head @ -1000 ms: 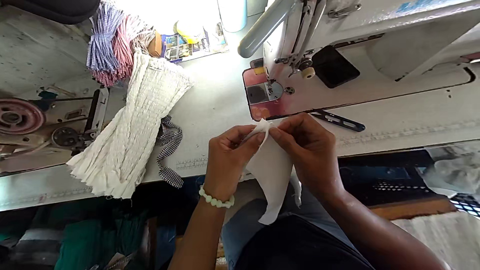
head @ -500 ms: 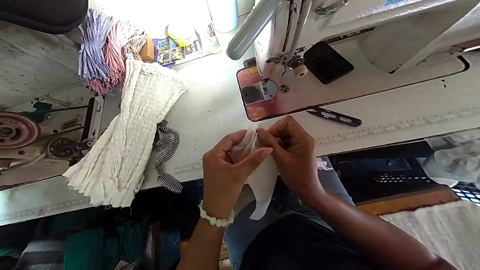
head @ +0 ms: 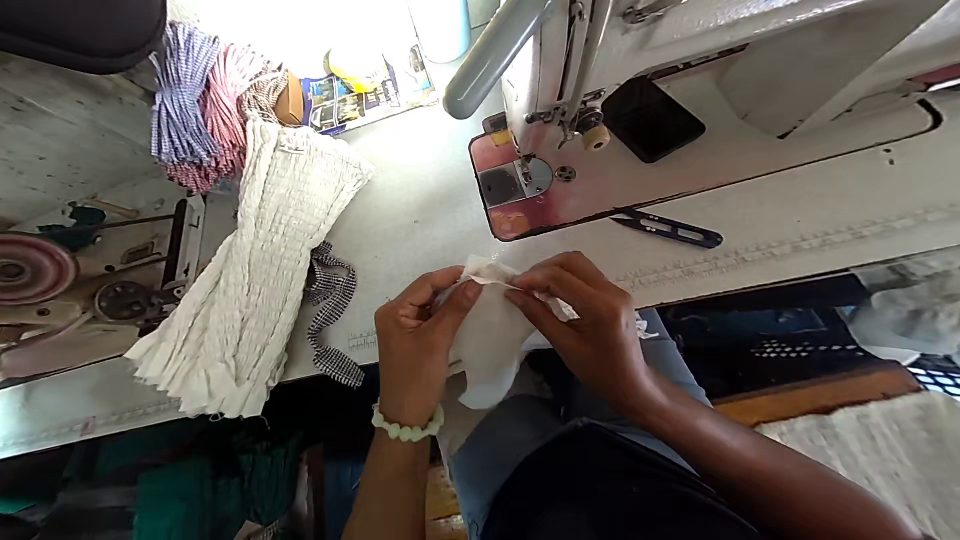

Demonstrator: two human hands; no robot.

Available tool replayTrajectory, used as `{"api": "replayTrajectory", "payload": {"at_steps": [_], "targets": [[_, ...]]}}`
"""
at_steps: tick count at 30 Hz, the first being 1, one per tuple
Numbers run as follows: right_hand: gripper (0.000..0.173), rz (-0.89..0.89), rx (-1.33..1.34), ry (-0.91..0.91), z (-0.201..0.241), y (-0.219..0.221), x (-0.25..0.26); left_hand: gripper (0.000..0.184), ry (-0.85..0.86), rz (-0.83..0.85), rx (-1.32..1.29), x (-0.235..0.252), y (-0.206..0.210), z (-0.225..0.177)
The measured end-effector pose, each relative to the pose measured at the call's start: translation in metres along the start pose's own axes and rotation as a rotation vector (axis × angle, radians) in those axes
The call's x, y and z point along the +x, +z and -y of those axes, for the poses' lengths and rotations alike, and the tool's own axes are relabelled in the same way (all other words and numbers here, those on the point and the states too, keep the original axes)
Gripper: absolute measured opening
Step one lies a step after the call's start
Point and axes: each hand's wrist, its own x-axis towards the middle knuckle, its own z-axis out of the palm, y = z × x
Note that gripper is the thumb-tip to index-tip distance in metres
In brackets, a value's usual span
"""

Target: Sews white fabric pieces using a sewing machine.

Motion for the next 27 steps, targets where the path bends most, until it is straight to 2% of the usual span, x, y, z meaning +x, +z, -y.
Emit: {"api": "replayTrajectory", "payload": {"at_steps": [4, 8, 12, 14, 15, 18, 20, 24, 27], "targets": [[0.015, 0.119, -0.072, -0.054, -0.011, -0.007, -0.006, 0.019, 0.024, 0.025, -0.007, 0.001, -0.015, 0.000], [0.014, 0.258, 0.174, -0.028, -0.009, -0.009, -0.003, 0.021, 0.091, 0.063, 0.072, 0.001, -0.033, -0.010], [0.017, 0.271, 0.461, 0.144, 0.016, -0.008, -0.003, 0.014, 0.254, 0.191, 0.467, 0.026, -0.048, -0.050], [0.019, 0.199, 0.423, 0.174, 0.021, -0.001, -0.002, 0.014, 0.338, 0.308, 0.726, 0.058, -0.035, -0.067], [0.019, 0.161, 0.337, 0.178, 0.017, 0.006, 0.000, 0.014, 0.328, 0.391, 0.820, 0.078, -0.023, -0.069], [0.023, 0.184, 0.051, 0.260, -0.007, 0.018, 0.009, 0.017, 0.126, 0.690, 1.086, 0.133, 0.028, -0.037], [0.026, 0.257, -0.018, 0.345, -0.021, 0.013, 0.014, 0.019, 0.035, 0.788, 1.108, 0.152, 0.057, 0.000], [0.031, 0.252, -0.032, 0.418, -0.038, -0.017, 0.031, 0.018, 0.065, 0.726, 0.881, 0.148, 0.063, 0.031], [0.039, 0.268, -0.091, 0.368, -0.058, -0.033, 0.061, 0.013, 0.241, 0.626, 0.766, 0.136, 0.054, 0.045]]}}
